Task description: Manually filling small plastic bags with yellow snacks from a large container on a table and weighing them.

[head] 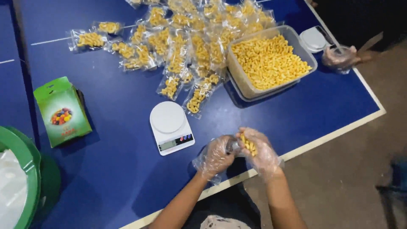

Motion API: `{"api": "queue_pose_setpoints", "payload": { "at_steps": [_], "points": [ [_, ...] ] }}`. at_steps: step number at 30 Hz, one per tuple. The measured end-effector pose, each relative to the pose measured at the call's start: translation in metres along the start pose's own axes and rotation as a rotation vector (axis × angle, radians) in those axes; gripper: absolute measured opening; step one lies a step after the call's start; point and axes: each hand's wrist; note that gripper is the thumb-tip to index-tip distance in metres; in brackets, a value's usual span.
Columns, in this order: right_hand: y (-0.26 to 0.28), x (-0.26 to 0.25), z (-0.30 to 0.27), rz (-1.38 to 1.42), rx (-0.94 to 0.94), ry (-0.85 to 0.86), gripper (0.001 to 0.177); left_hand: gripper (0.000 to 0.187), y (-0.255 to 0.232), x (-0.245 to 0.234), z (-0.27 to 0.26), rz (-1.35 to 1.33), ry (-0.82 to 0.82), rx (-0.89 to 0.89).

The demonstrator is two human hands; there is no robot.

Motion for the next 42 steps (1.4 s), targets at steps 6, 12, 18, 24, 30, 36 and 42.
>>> {"api": "queue_pose_setpoints", "payload": {
  "at_steps": [6,12,18,24,30,36,42],
  "points": [
    [0.012,0.038,-0.042,-0.228,-0.166,-0.081,0.024,0.030,-0.011,-0.007,-0.004,-0.102,0.063,-0.053],
    [0.027,0.072,-0.057,-0.444,-0.180,-0.164,0.012,0.031,-0.015,-0.011,-0.003,-0.125,0.078,-0.096],
    [0.019,0.068,-0.044,-0.540,-0.170,-0.221,0.017,0.033,-0.002,-0.003,-0.007,-0.110,0.097,-0.118],
    [0.013,0.060,-0.037,-0.581,-0.187,-0.224,0.020,0.037,-0.004,-0.003,-0.005,-0.113,0.079,-0.069],
    [0.018,0.056,-0.049,-0.381,-0.263,-0.154,0.020,0.033,-0.007,-0.004,-0.007,-0.055,0.083,-0.118],
    [0.007,0.013,-0.029,-0.159,-0.225,0.079,0.020,0.032,0.005,-0.002,-0.005,-0.078,0.091,-0.125],
    [0.007,0.020,-0.038,-0.156,-0.187,0.084,0.024,0.032,-0.006,-0.007,-0.004,-0.082,0.077,-0.063]
  ]
}}
Point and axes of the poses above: each hand's wrist, its own z-axis towards the middle knuckle, its own x-axis out of the palm, y = z × x, and after that the axes turned 1 degree about -y, right-handed
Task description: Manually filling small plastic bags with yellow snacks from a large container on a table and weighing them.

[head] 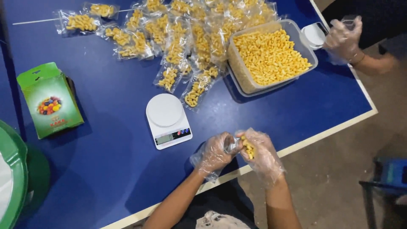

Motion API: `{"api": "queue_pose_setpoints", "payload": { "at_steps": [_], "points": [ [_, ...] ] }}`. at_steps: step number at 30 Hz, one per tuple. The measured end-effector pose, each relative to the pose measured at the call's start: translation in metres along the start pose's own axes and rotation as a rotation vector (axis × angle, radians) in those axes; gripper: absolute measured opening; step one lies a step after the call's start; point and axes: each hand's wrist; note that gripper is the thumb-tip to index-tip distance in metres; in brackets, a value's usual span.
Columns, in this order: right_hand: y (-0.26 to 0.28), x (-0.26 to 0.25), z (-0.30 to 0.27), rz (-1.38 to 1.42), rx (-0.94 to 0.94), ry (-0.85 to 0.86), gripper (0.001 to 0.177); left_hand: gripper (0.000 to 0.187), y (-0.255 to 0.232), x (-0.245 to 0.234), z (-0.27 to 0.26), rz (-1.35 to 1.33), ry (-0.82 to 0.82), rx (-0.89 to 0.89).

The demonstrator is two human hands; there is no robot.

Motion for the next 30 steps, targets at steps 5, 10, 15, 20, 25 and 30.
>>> {"api": "queue_pose_setpoints", "payload": {
  "at_steps": [5,10,15,20,25,30],
  "points": [
    [0.012,0.018,-0.011,-0.223,0.010,-0.071,0.027,0.031,0.003,-0.001,-0.001,-0.002,-0.012,0.014],
    [0.031,0.030,-0.016,-0.395,-0.057,0.085,0.020,0.032,0.013,0.005,-0.002,0.002,-0.012,0.012],
    [0.029,0.033,-0.017,-0.332,-0.009,0.143,0.010,0.032,0.013,0.003,-0.001,-0.095,-0.013,-0.004],
    [0.029,0.030,-0.006,-0.361,-0.098,0.203,0.049,0.037,0.006,0.000,-0.001,-0.010,0.001,0.009],
    [-0.003,-0.005,0.001,-0.121,0.001,0.148,0.044,0.036,0.002,0.001,-0.002,0.011,-0.007,0.021],
    [-0.006,-0.007,0.000,-0.053,0.009,0.151,0.033,0.037,0.010,0.007,-0.002,0.061,-0.011,0.008]
  ]
}}
Point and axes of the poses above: each hand's wrist, its own z-axis towards the middle knuckle, its own x-axis out of the palm, y = z × x, and after that the axes turned 1 degree about -y, right-handed
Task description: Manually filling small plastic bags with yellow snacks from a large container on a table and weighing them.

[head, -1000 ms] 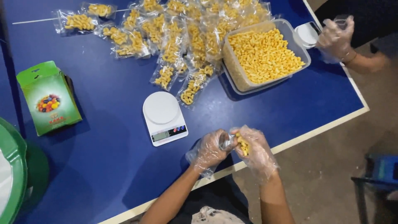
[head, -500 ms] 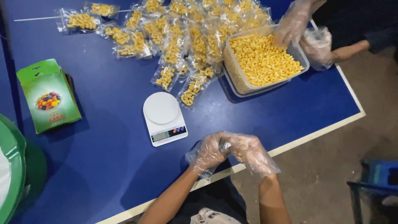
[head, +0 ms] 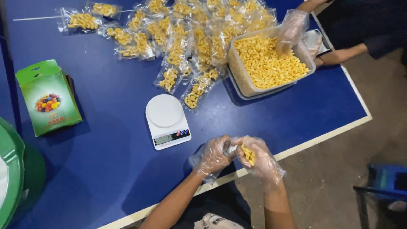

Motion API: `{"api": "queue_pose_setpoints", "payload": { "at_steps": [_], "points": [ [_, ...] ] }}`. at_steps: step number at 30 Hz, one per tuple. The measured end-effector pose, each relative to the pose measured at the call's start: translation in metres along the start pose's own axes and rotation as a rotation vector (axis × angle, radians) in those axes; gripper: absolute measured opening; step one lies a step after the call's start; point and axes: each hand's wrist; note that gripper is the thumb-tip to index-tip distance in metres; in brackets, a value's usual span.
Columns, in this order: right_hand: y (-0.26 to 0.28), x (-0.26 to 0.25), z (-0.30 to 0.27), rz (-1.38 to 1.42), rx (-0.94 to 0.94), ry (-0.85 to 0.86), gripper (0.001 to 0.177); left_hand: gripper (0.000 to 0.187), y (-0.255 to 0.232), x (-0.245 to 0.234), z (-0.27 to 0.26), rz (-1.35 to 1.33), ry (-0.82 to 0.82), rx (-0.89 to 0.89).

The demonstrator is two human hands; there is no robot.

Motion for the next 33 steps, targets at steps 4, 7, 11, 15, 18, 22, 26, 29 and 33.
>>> {"api": "queue_pose_setpoints", "payload": {
  "at_steps": [4,7,11,15,18,22,26,29,33],
  "points": [
    [0.022,0.028,-0.007,-0.123,0.034,-0.038,0.030,0.034,-0.002,-0.003,0.000,-0.047,0.014,-0.011],
    [0.031,0.033,-0.006,-0.148,0.031,-0.002,0.029,0.030,-0.003,-0.004,-0.001,-0.079,0.009,-0.015],
    [0.022,0.031,-0.006,-0.074,0.075,0.006,0.022,0.026,-0.034,-0.020,0.003,-0.176,-0.005,0.004],
    [0.019,0.025,-0.004,-0.073,0.103,0.043,0.027,0.029,-0.019,-0.014,0.001,-0.140,0.030,-0.005],
    [0.017,0.030,-0.004,-0.222,0.100,0.007,0.029,0.028,-0.020,-0.017,0.001,-0.131,0.064,-0.024],
    [0.030,0.041,-0.008,-0.262,0.164,-0.027,0.028,0.027,-0.017,-0.014,0.001,-0.067,0.072,-0.030],
    [0.010,0.019,-0.004,-0.134,0.128,-0.060,0.029,0.034,-0.022,-0.016,0.001,-0.164,0.022,0.035],
    [-0.014,-0.009,0.004,0.084,0.034,-0.085,0.031,0.027,0.001,-0.003,-0.003,-0.059,0.046,-0.004],
    [-0.026,-0.026,0.010,0.137,0.049,-0.055,0.042,0.028,0.006,0.000,-0.002,-0.066,0.040,0.015]
  ]
}}
Point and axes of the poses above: each hand's wrist, its own z-axis towards the middle knuckle, its own x-axis out of the palm, y = z × x, and after that the axes turned 1 degree about -y, right-handed
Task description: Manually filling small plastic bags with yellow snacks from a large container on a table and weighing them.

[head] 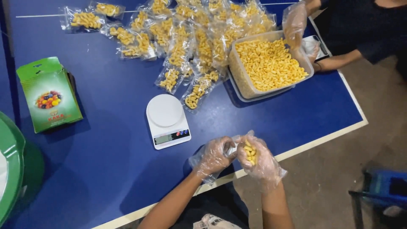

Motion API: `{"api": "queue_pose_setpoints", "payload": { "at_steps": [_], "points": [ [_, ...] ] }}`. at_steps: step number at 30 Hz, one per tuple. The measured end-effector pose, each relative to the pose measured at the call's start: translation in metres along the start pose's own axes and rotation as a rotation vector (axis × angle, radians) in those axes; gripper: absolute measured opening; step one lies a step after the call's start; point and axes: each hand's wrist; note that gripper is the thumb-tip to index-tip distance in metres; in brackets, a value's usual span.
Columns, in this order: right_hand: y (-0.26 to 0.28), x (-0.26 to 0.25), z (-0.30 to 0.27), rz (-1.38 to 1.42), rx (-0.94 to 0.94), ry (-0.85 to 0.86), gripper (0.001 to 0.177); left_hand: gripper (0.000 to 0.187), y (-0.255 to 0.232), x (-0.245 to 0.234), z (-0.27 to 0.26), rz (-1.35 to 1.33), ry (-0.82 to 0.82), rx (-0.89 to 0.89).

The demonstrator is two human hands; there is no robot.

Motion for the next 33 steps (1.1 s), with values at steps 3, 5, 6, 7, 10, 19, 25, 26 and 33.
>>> {"api": "queue_pose_setpoints", "payload": {
  "at_steps": [3,5,6,7,10,19,25,26,33],
  "points": [
    [0.015,0.022,-0.010,-0.003,0.032,-0.038,0.047,0.029,0.004,0.001,0.001,0.041,-0.009,0.004],
    [0.020,0.029,-0.015,-0.020,0.033,0.019,0.037,0.033,0.000,0.000,0.001,0.043,-0.024,0.034],
    [0.019,0.028,-0.014,-0.020,0.033,0.020,0.037,0.033,-0.006,-0.003,0.001,0.044,-0.025,0.034],
    [0.018,0.028,-0.014,-0.027,0.037,0.030,0.036,0.033,-0.011,-0.005,0.002,0.022,-0.024,0.021],
    [0.015,0.022,-0.011,-0.062,0.041,0.047,0.034,0.033,-0.019,-0.011,0.002,-0.010,-0.015,-0.007],
    [0.016,0.031,-0.014,-0.070,0.126,0.070,0.037,0.019,-0.031,-0.012,0.003,-0.106,-0.052,-0.014],
    [0.013,0.027,-0.011,-0.130,0.065,0.018,0.035,0.022,-0.044,-0.021,0.003,-0.108,-0.032,0.011],
    [0.013,0.028,-0.011,-0.127,0.045,-0.011,0.034,0.023,-0.046,-0.023,0.003,-0.129,-0.029,0.029],
    [0.030,0.048,-0.019,-0.069,0.034,-0.058,0.038,0.030,-0.017,-0.010,0.003,-0.015,0.033,-0.038]
  ]
}}
Point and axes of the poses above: each hand's wrist, its own z-axis towards the middle knuckle, its own x-axis out of the palm, y = z × x, and after that the axes turned 1 degree about -y, right-handed
